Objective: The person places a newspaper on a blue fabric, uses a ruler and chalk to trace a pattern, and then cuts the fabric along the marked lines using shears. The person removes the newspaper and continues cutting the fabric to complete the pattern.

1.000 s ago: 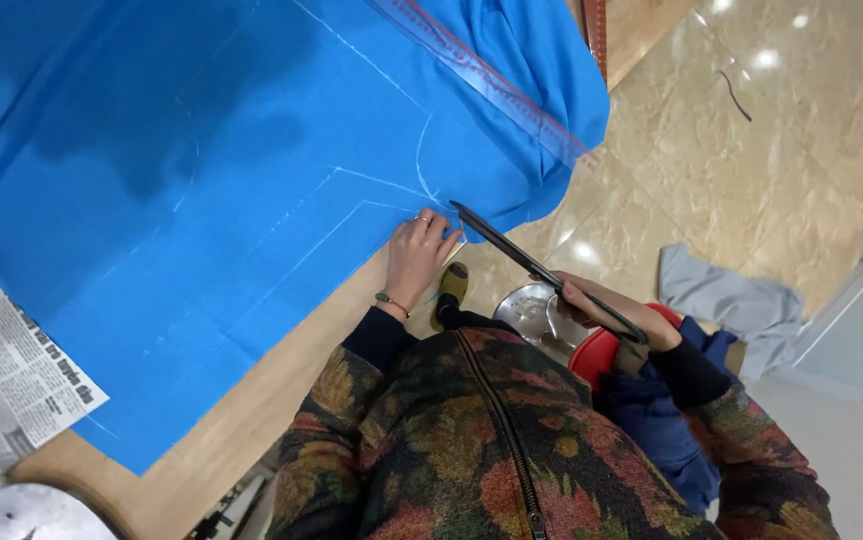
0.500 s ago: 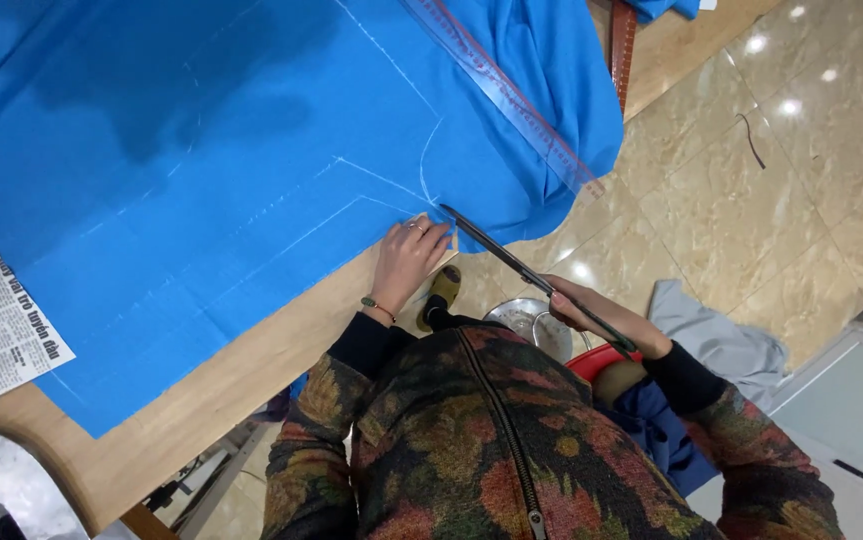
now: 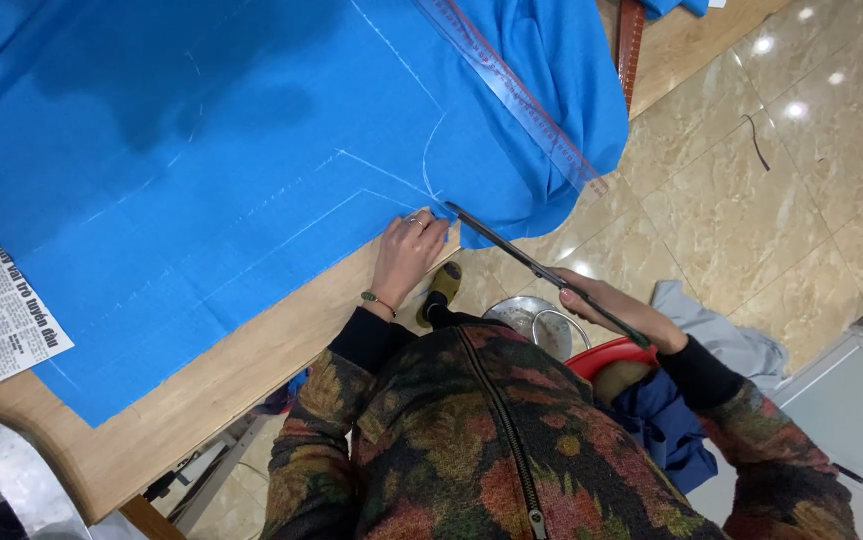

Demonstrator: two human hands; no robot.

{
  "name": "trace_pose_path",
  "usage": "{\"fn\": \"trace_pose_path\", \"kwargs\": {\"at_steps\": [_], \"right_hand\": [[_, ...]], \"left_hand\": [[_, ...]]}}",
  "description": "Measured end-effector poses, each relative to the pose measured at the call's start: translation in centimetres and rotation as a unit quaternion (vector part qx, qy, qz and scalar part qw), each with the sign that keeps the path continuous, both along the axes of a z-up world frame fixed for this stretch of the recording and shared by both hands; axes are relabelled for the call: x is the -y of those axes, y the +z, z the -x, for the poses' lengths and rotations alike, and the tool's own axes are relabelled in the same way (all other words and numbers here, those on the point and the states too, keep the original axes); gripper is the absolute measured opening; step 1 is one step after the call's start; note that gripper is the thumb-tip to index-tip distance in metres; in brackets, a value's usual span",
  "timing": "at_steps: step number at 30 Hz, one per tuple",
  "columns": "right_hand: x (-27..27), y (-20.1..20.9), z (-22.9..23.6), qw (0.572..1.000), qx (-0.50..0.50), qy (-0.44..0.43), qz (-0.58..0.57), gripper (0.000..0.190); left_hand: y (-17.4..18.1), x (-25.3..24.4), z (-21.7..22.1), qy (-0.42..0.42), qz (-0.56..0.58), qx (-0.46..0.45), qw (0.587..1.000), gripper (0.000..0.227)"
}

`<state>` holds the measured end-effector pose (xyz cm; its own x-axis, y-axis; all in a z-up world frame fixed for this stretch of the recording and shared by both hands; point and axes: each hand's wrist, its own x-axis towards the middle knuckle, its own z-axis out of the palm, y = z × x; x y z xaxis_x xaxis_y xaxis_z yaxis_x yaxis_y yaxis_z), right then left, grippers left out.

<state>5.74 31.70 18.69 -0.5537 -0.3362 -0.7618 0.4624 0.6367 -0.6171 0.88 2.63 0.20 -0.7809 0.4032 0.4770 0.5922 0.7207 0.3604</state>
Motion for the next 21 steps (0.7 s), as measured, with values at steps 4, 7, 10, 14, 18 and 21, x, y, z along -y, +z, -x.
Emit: {"fn": "trace_pose_path", "kwargs": {"at_steps": [4,7,10,14,18,21], "right_hand": [[-0.7,0.2,0.6,1.000,0.010,0.009,-0.016,0.070],[-3.4,-3.3,-0.4,1.000,0.012,0.015,-0.017,0.072],[-3.8,-4.5,-0.9,1.000,0.012,0.007,-0.017,0.071],[-1.9,-3.6,-0.8,1.000,0.000,0.014,-0.025,0.071],[-0.1,-1.9,-0.3,0.998,-0.040,0.039,-0.038,0.067],[0.4,-1.4,-0.3,0.998,-0.041,0.032,-0.042,0.067]], "left_hand": [[0.3,0.0,0.0,0.000,0.001,0.009,1.000,0.001],[0.0,0.0,0.0,0.002,0.003,0.006,1.000,0.002],[-0.1,0.1,0.0,-0.002,0.002,0.010,1.000,0.003],[0.0,-0.1,0.0,0.003,0.003,0.006,1.000,0.002],[0.9,-0.1,0.0,-0.001,-0.001,0.017,1.000,0.002],[1.4,0.0,0.0,-0.002,0.001,0.016,1.000,0.003]]}}
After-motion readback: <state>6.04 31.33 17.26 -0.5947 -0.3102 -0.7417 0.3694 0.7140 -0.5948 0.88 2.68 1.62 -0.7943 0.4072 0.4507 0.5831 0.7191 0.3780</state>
